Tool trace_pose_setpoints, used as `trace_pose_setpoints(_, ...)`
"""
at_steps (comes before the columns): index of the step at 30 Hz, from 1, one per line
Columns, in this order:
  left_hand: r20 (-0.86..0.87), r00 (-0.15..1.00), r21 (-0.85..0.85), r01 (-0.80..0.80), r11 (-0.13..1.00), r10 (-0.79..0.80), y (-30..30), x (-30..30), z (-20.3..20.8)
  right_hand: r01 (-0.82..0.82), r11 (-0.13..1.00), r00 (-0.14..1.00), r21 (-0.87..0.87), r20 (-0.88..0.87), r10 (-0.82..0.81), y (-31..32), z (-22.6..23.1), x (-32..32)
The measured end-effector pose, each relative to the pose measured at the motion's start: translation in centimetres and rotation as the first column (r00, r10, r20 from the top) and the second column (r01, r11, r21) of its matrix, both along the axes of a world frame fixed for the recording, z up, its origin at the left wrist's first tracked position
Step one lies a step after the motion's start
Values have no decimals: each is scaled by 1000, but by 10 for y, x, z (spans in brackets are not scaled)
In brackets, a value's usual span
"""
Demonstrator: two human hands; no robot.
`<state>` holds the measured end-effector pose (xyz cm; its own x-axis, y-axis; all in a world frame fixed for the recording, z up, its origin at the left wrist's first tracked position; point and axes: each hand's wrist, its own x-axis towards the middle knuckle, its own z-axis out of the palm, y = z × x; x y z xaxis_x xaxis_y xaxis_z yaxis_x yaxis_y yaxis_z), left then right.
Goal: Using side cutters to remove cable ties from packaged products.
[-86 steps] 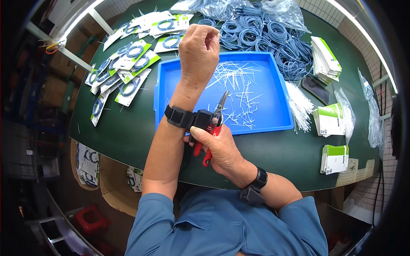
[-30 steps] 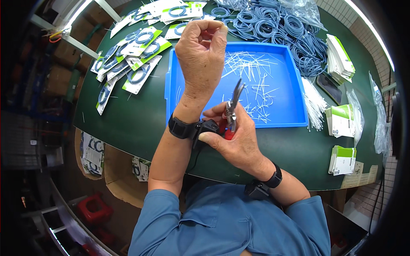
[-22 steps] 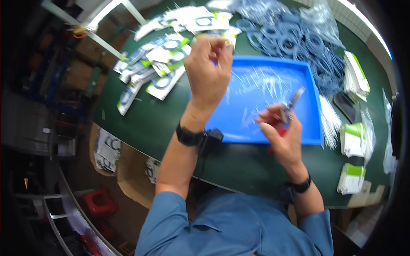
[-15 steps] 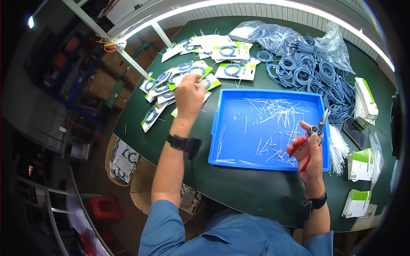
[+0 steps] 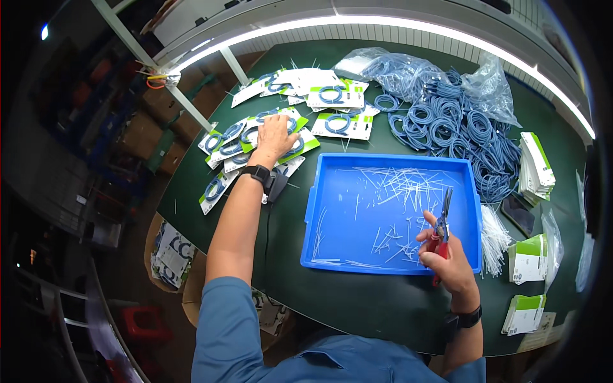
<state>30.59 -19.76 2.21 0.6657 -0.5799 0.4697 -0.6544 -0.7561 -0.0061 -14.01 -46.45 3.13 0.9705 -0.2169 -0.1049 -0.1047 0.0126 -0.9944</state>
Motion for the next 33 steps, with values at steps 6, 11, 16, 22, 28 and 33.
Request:
trace_pose_setpoints(6,9,990,278,-137,951,140,-4,13,-25,115,989,991,97,59,-121,-4,0,-2)
trace_pose_setpoints(11,92,990,200,-125,972,108,-6,6,-11,169,946,971,276,119,-208,0,4,-3)
trace_pose_setpoints(16,201,979,-117,-10,993,33,-8,-29,41,48,979,994,196,86,-66,-2,-1,-10)
trace_pose_setpoints(22,-23,950,-762,185,620,-312,-39,-146,90,-76,996,997,-36,-15,75,7,19,-15)
trace_pose_setpoints(28,-120,670,-943,153,294,-733,-72,-237,77,73,942,992,-327,117,-36,17,36,-21)
trace_pose_setpoints(33,-121,549,-968,121,222,-827,-104,-265,69,308,907,935,-286,268,-233,6,40,-31)
